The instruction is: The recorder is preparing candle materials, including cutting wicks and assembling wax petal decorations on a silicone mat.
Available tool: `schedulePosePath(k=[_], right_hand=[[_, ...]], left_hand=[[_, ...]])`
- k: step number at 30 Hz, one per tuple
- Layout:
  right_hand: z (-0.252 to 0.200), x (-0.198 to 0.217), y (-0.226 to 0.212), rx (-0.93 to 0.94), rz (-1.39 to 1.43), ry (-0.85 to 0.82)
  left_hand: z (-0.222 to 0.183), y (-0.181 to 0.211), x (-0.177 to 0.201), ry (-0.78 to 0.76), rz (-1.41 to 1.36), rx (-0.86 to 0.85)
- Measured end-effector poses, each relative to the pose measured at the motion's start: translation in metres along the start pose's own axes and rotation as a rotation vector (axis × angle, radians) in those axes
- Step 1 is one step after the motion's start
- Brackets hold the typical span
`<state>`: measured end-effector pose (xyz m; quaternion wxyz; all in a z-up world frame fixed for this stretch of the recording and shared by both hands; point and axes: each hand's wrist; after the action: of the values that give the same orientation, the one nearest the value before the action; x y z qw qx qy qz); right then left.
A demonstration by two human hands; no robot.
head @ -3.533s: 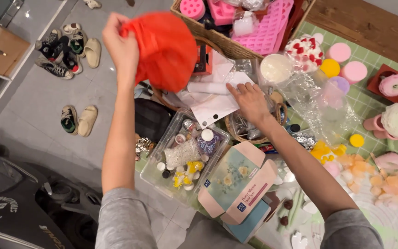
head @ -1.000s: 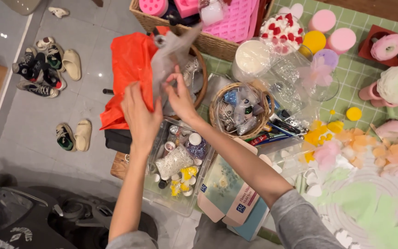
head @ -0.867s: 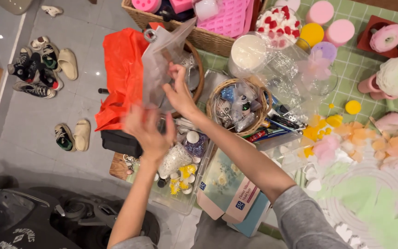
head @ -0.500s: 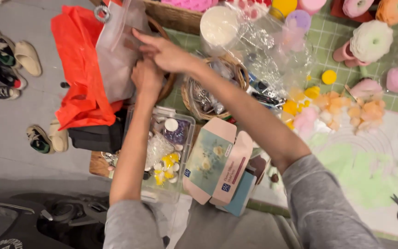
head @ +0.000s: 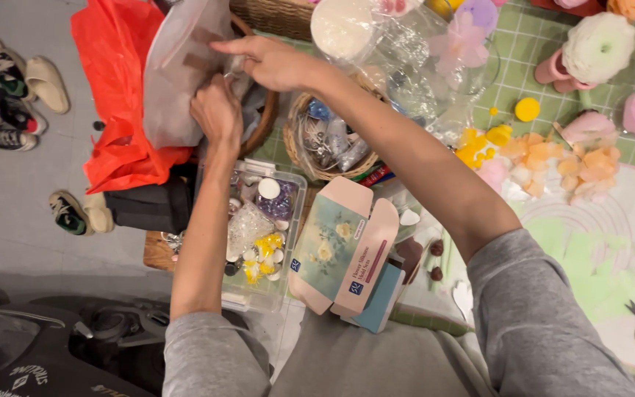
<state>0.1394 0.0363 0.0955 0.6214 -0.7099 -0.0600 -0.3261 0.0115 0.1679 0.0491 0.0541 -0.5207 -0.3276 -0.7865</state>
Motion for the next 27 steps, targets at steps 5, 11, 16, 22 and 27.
schedulePosePath(k=[5,11,16,22,27], right_hand=[[-0.017,0.019,-0.038,-0.052,0.048,0.019],[-0.094,0.013,-0.007,-0.009,0.140,0.206],[-0.194,0.017,-0.019,-0.193,0.485,0.194],[-0.284,0.024,-0.030,-0.324,0.658,0.319],[-0.323,0.027,-0.035,-0.383,0.719,0.420]], left_hand=[[-0.011,-0.012,0.015,0.097,-0.225,0.014],[-0.017,-0.020,0.015,0.201,-0.485,0.121],[-0.006,-0.020,-0.011,0.179,-0.814,0.272],[0.029,-0.034,-0.039,0.040,-1.357,0.100],[0.014,0.010,0.026,-0.027,-1.585,0.224]])
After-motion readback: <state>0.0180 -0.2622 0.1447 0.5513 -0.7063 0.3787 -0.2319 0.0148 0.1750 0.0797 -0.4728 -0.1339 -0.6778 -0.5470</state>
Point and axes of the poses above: each hand's wrist, its own z-axis towards the middle knuckle, its own x-axis out of the back of the hand, y = z × x, and after that the axes turned 7 degrees about x, right-handed
